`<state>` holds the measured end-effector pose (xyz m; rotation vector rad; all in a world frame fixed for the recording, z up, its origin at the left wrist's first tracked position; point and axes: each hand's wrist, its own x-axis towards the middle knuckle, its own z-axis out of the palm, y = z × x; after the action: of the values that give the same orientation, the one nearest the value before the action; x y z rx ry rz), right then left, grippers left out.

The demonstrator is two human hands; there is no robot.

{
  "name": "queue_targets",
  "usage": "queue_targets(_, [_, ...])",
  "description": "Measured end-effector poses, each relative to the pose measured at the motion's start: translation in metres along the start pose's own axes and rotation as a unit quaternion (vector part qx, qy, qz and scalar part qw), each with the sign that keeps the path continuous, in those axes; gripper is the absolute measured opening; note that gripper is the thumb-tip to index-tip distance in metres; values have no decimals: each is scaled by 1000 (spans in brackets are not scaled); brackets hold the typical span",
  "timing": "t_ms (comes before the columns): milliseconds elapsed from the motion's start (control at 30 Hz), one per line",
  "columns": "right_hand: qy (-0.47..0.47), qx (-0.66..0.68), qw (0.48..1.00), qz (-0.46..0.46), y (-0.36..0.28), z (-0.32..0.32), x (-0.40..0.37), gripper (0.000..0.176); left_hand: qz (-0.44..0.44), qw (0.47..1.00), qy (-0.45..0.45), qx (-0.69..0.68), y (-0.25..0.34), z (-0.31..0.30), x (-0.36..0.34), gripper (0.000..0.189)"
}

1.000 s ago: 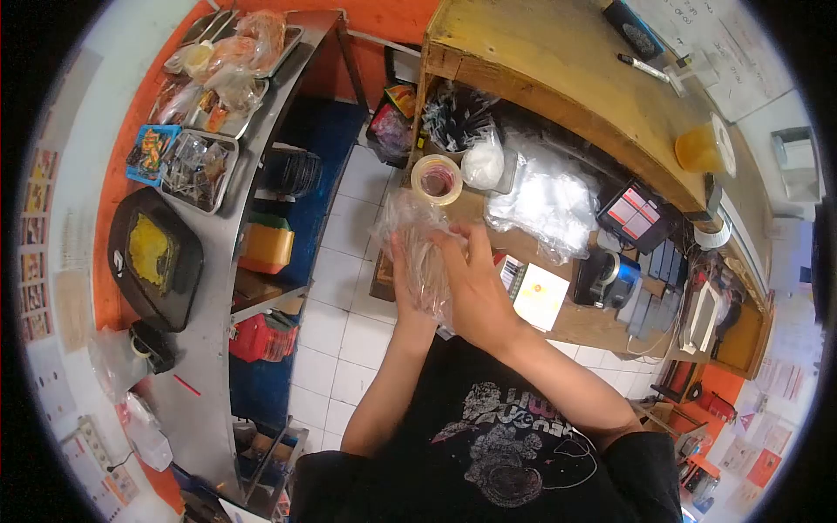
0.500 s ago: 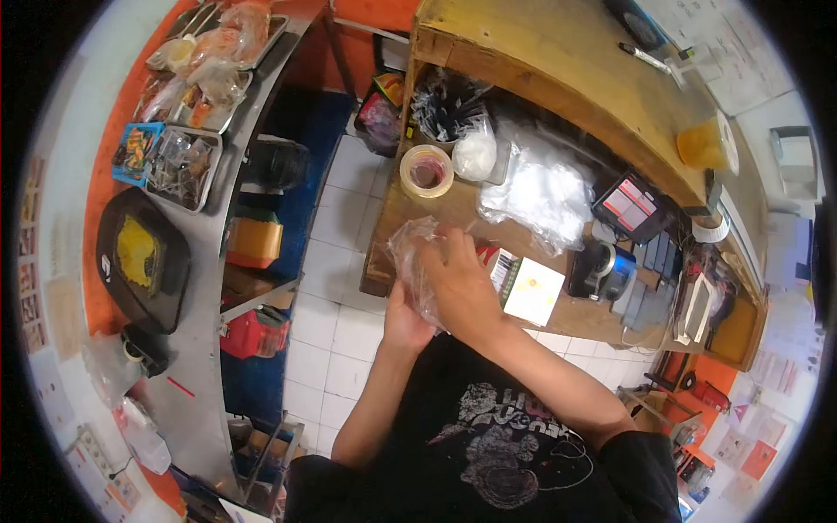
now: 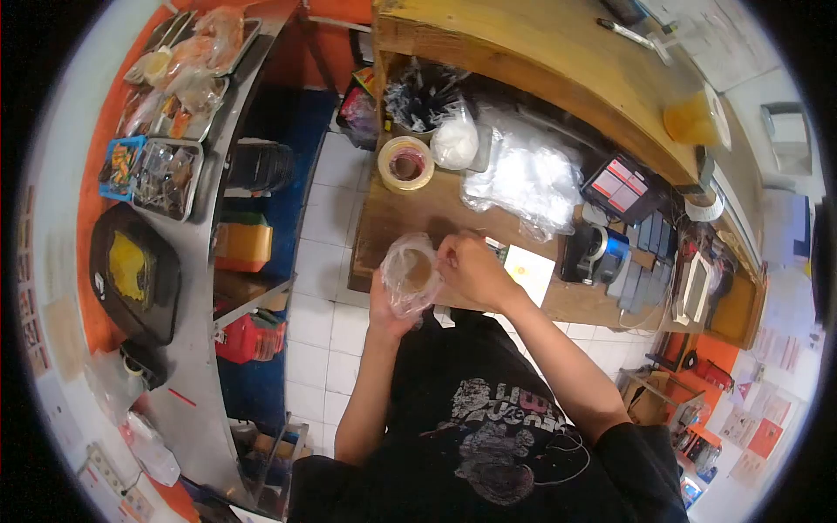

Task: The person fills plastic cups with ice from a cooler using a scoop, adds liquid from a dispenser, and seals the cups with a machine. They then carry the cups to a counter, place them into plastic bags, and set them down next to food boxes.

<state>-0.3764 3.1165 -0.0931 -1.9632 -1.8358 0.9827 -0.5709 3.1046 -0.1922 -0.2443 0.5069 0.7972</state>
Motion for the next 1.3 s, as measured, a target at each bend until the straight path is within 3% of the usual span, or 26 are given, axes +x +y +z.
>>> queue_targets(67, [-20,119,991,59,-23,-22,-7,23,-20,1000,-8,-7,-1,-13,7,52])
queue_targets(100, [-14,117,991,67,-31,-28,-11,23,22,996,-55,62,-2,-18,8,51])
queue_targets(133, [-19,209,975,66,-37,-34,-17,20,61,984,-106,129,-4,-20,9,51])
queue_targets(167, [-17,298,952,64,-41,-40,-23,18,44,984,-115,128,-4,-23,12,51])
queue_targets(233, [21,328,944,-11,-49,-47,-34,17,29,994,-89,61,-4,-26,17,49])
queue_targets(267, [0,378,925,21,-53,-48,-39,21,11,993,-97,61,-5,-23,16,49])
queue_targets(367, [40,362,931,-2,-64,-53,-50,23,-15,993,-116,35,-2,-7,2,49])
queue_targets(400, [51,363,931,0,-65,-52,-52,23,56,987,11,151,-1,-1,-8,58])
queue_targets(433, [47,347,937,-3,-65,-52,-52,25,130,946,133,264,1,0,-16,66])
queue_targets(500, [54,333,941,-6,-64,-58,-55,26,345,858,177,337,6,-20,-34,65])
queue_targets(533, [46,330,943,-8,-64,-62,-59,27,342,859,169,342,3,1,-44,65])
queue_targets(567, [36,325,945,-11,-64,-65,-62,28,402,728,151,535,-2,43,-65,62])
queue_targets(600, [50,326,944,-23,-61,-61,-65,29,442,554,126,694,-4,74,-81,62])
queue_targets(633, [54,324,944,-28,-59,-62,-66,29,446,553,121,693,-1,91,-88,62])
queue_targets(700, [37,312,949,-32,-57,-68,-66,28,282,427,150,846,3,112,-93,59])
queue_targets(733, [41,309,949,-38,-55,-71,-65,28,300,478,129,815,6,112,-91,42])
queue_targets(767, [46,301,951,-53,-52,-74,-66,28,306,476,127,815,10,114,-94,42])
queue_targets(867, [37,280,957,-66,-44,-84,-68,28,316,417,114,845,16,132,-107,15])
queue_targets(1000, [11,228,971,-69,-29,-91,-71,31,313,404,116,852,13,150,-114,13])
queue_targets(1100, [-49,214,974,-54,-23,-108,-73,32,385,380,99,835,15,156,-111,9])
queue_targets(1167, [-67,213,973,-63,-21,-125,-76,33,401,458,111,785,8,173,-115,18])
queue_targets(1300, [-60,243,964,-93,-5,-126,-77,35,336,469,114,809,-5,174,-120,22])
